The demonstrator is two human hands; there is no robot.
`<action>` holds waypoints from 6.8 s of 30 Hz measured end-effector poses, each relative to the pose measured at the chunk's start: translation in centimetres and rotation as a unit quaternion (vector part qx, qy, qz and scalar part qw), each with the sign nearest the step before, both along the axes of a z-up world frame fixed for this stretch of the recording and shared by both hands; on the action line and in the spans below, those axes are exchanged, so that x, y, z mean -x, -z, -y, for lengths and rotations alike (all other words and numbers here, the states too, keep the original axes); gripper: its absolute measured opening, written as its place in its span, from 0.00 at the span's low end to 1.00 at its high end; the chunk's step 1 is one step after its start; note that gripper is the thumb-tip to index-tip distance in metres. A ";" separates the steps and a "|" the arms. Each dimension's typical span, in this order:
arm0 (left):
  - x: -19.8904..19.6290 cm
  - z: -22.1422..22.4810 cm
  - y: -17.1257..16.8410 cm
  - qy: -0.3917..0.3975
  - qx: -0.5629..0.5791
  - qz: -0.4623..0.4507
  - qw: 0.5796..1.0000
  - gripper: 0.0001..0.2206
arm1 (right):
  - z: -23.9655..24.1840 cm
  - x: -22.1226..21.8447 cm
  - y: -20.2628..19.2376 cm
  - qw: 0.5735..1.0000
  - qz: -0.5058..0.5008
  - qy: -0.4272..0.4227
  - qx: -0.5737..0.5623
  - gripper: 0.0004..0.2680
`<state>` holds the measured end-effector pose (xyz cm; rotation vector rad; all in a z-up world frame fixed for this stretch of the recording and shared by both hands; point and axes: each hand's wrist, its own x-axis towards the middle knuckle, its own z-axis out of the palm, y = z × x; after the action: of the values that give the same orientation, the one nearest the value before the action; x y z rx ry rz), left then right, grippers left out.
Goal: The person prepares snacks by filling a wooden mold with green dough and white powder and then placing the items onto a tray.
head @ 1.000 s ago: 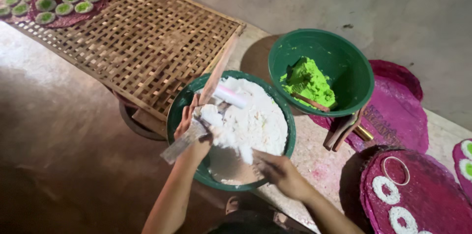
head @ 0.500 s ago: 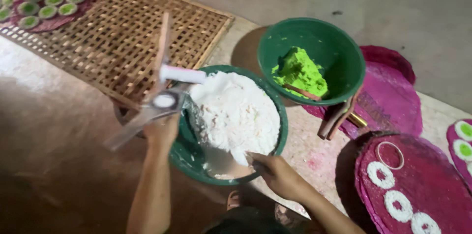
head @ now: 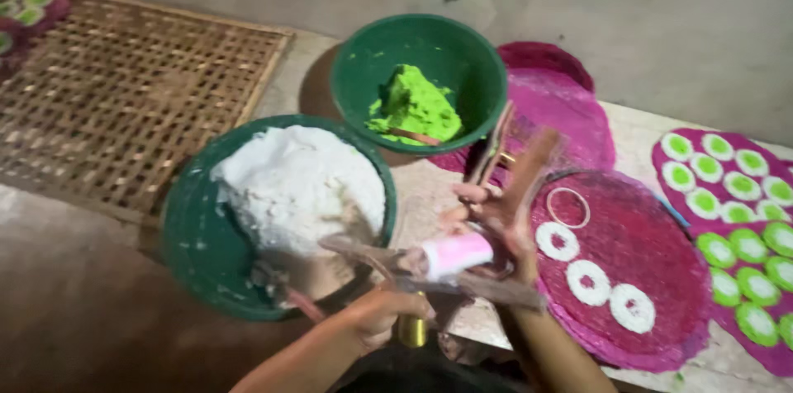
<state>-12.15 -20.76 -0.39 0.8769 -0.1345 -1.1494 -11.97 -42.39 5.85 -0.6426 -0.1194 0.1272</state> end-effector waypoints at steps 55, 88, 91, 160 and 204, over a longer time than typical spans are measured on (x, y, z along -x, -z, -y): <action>-3.4 25.8 7.9 0.069 -0.184 0.655 0.729 0.53 | 26.7 30.7 14.2 0.801 -0.266 0.286 0.453 0.40; -8.5 35.2 6.7 -0.073 0.495 -0.156 0.852 0.14 | 32.6 13.7 1.3 0.729 -0.345 -0.229 0.545 0.31; -9.3 35.6 8.3 -0.109 0.520 -0.180 0.828 0.12 | 31.7 11.7 0.8 0.664 -0.361 -0.207 0.622 0.33; -12.5 37.3 7.8 0.250 -0.215 0.596 0.732 0.50 | 33.2 22.2 8.3 0.833 -0.279 0.226 0.422 0.31; -17.7 40.1 11.3 -0.205 0.355 -0.188 0.892 0.13 | 31.5 2.7 5.2 0.594 -0.277 -0.030 0.755 0.25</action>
<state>5.53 -60.87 -11.70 0.0124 -0.0368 -0.7561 -14.70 -73.90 0.64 -2.2977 0.6896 0.5145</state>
